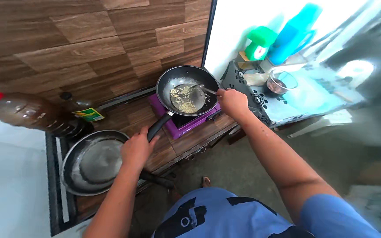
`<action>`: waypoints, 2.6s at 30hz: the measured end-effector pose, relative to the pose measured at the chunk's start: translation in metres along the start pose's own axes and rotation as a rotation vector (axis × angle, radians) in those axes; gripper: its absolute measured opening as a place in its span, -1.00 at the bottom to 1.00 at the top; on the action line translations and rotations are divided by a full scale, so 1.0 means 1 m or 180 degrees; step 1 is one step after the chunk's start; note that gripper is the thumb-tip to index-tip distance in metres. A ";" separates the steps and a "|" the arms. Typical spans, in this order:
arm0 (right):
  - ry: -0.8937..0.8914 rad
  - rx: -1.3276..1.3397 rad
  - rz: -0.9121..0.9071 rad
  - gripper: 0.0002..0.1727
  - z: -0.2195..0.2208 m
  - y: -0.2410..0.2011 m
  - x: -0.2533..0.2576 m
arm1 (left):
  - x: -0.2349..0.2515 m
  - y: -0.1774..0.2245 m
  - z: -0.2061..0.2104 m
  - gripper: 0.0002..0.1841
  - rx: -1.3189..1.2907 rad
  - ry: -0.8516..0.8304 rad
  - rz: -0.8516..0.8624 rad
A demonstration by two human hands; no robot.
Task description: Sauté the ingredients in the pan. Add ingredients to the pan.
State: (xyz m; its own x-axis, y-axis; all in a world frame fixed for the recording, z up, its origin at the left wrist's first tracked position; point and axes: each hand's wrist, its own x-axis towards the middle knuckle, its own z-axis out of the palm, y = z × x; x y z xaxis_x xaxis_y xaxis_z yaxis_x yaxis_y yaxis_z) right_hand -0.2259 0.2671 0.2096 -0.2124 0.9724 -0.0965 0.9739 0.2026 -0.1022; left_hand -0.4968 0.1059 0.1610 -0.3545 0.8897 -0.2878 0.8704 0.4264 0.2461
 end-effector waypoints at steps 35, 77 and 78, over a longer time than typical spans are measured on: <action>-0.0418 -0.0490 -0.0393 -0.68 -0.041 -0.014 -0.060 | 0.007 -0.007 -0.002 -0.35 -0.0302 -0.0210 -0.0025; -0.0174 -0.0496 0.0108 -0.67 -0.003 0.005 -0.022 | 0.010 -0.010 0.004 -0.36 -0.0292 -0.0091 -0.0012; -0.0319 -0.0567 0.0151 -0.66 -0.009 0.004 -0.037 | 0.010 -0.010 0.005 -0.37 -0.0293 -0.0071 -0.0003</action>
State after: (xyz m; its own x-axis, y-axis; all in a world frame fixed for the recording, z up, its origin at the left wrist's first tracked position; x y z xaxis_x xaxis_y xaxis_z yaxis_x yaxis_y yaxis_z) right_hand -0.2131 0.2330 0.2220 -0.1640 0.9668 -0.1960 0.9799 0.1826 0.0808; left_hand -0.5080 0.1099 0.1513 -0.3466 0.8859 -0.3084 0.8346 0.4413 0.3297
